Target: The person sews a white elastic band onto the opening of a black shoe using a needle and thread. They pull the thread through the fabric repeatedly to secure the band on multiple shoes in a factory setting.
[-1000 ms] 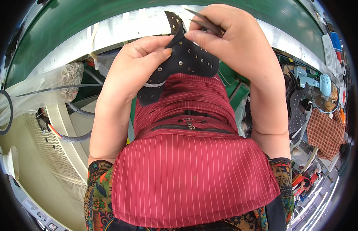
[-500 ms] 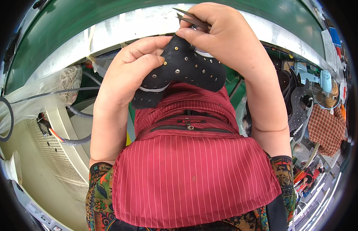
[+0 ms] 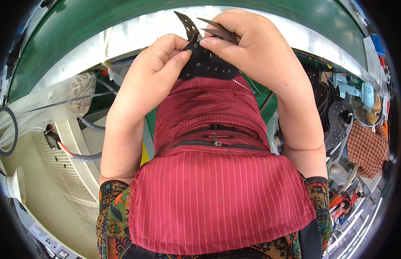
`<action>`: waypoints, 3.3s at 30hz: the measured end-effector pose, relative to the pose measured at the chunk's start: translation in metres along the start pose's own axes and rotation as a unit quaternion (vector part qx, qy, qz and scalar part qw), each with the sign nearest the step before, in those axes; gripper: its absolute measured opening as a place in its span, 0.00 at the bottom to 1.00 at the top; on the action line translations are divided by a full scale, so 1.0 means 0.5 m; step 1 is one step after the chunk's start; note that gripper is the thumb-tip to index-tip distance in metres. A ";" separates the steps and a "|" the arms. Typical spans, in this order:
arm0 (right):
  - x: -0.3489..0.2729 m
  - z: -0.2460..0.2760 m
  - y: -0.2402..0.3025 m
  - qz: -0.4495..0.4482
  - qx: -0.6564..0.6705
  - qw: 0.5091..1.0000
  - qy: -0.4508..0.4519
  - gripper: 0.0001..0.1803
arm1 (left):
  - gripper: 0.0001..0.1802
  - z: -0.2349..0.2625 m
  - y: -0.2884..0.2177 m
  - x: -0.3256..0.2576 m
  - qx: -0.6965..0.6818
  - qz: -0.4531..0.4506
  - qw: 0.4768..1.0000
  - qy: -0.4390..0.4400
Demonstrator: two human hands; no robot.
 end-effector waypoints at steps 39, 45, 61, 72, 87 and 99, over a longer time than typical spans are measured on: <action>0.013 -0.011 -0.002 -0.059 0.063 0.996 0.011 0.12 | 0.12 -0.009 -0.008 0.000 -0.083 -0.020 0.995 -0.048; 0.004 0.009 0.010 -0.064 0.140 0.986 0.065 0.09 | 0.14 -0.010 -0.010 0.005 -0.098 0.003 0.993 -0.070; 0.055 0.072 0.051 -0.324 0.181 0.925 0.079 0.07 | 0.14 -0.019 -0.019 -0.013 -0.124 0.021 0.990 -0.061; 0.040 0.063 0.010 -0.247 0.274 0.927 0.072 0.09 | 0.14 -0.015 -0.016 -0.020 -0.125 -0.017 0.991 -0.036; 0.033 0.057 0.035 -0.194 0.217 0.938 0.187 0.09 | 0.09 -0.018 -0.018 -0.017 0.133 -0.087 0.984 -0.074; -0.005 0.037 0.021 -0.073 0.304 0.939 0.143 0.08 | 0.09 -0.013 -0.037 -0.024 0.160 -0.077 0.984 0.001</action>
Point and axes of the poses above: each hand's wrist, its own x-axis towards the middle knuckle, its own z-axis out of the back of the hand, y = z × x, the point moved 1 cm from there along x, towards the middle knuckle, and after that the axes turned 1 degree about z, right-handed, at the moved point
